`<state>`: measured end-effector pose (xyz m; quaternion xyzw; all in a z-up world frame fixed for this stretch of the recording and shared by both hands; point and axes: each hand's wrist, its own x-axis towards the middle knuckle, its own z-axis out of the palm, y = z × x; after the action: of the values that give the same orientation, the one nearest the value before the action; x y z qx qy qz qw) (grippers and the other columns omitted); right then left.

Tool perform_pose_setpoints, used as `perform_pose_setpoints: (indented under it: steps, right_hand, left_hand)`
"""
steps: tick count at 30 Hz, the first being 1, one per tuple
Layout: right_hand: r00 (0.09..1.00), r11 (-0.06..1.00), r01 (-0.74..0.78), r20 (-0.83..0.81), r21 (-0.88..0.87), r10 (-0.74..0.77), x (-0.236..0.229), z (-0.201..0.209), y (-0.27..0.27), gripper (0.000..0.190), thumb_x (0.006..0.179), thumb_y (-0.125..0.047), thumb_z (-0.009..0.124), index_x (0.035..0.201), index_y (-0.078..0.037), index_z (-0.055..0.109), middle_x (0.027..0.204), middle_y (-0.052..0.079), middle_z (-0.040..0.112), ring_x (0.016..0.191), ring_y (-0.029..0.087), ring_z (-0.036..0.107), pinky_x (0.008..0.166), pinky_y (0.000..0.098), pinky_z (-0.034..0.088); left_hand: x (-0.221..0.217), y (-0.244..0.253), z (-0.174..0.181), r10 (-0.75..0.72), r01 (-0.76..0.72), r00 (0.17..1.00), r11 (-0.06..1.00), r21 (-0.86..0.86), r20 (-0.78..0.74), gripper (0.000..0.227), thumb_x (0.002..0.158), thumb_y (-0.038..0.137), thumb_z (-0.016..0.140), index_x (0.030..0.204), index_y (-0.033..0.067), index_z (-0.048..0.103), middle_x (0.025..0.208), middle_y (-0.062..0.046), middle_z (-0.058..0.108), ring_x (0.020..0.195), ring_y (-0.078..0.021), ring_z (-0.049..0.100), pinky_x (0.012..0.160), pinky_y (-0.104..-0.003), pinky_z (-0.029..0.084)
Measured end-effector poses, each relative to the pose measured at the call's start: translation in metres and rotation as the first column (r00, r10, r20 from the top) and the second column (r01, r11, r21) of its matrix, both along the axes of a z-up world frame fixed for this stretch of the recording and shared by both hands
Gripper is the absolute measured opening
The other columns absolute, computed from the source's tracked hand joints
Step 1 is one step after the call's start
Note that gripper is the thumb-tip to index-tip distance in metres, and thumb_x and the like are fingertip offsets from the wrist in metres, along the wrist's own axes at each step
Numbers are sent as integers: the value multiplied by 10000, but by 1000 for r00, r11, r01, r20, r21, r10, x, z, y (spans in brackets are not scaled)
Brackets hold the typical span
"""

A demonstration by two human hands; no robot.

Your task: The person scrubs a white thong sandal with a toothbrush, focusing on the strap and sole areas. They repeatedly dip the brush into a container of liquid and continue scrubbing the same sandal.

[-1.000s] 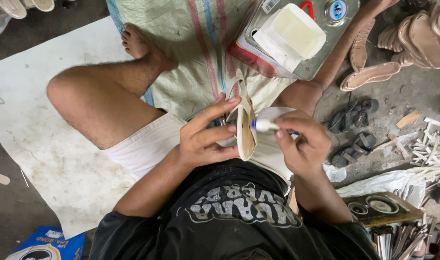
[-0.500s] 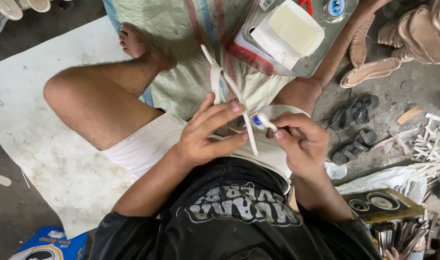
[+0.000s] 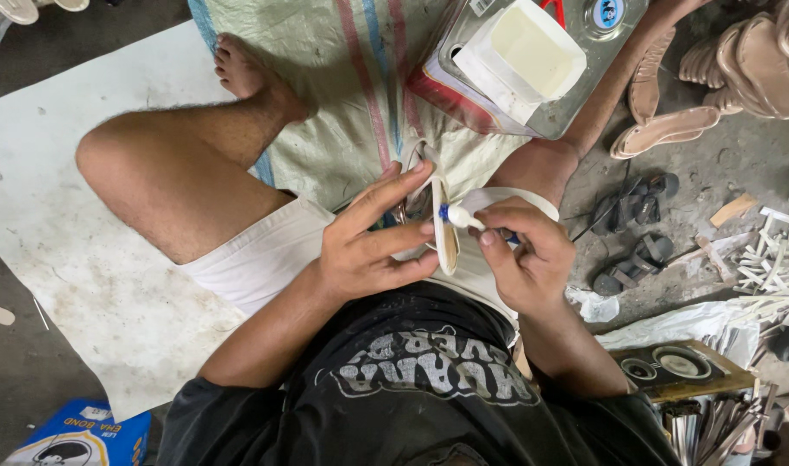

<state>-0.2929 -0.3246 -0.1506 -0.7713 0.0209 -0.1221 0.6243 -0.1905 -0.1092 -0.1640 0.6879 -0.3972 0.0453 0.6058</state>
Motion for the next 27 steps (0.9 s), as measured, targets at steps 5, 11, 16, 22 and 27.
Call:
perform_pose_setpoints:
  steps: [5, 11, 16, 22, 27]
  right_hand:
    - [999, 1000, -19, 30, -10, 19, 0, 5, -2, 141, 996, 11, 697, 1128, 24, 651, 1081, 166, 698, 928, 203, 690, 823, 281, 545]
    - [996, 997, -71, 61, -4, 71, 4, 9, -9, 149, 965, 25, 695, 1109, 24, 655, 1027, 165, 697, 880, 203, 693, 763, 282, 545]
    - [989, 992, -84, 111, -89, 94, 11, 12, -17, 135, 955, 35, 697, 1083, 22, 655, 1002, 162, 698, 852, 216, 700, 734, 287, 539]
    - [992, 992, -36, 119, -119, 51, 18, 15, -18, 124, 997, 28, 695, 1114, 26, 655, 1055, 170, 701, 914, 224, 693, 815, 307, 548]
    - [989, 987, -89, 104, -135, 103, 25, 24, -21, 103, 977, 17, 699, 1073, 25, 664, 1003, 154, 704, 854, 217, 697, 766, 293, 547]
  left_hand:
    - [1, -1, 9, 29, -30, 998, 999, -16, -64, 501, 840, 162, 938, 1229, 98, 631, 1462, -273, 550, 1373, -385, 612, 1170, -446, 524]
    - [0, -3, 18, 20, -29, 986, 998, -49, -167, 552, 845, 175, 948, 1267, 65, 610, 1485, -267, 544, 1337, -321, 660, 1028, -365, 608]
    - [-2, 1, 24, -40, 33, 937, 999, -27, -346, 611, 808, 174, 943, 1295, 48, 597, 1487, -258, 571, 1310, -292, 686, 930, -302, 653]
    - [0, 1, 26, -196, 163, 894, 980, -117, -403, 675, 803, 123, 940, 1372, 58, 583, 1400, -155, 633, 1400, -301, 596, 1140, -368, 538]
    - [-5, 5, 32, -325, 206, 691, 945, -255, -646, 744, 827, 103, 915, 1453, 34, 519, 1515, -156, 575, 1337, -210, 614, 1143, -371, 541]
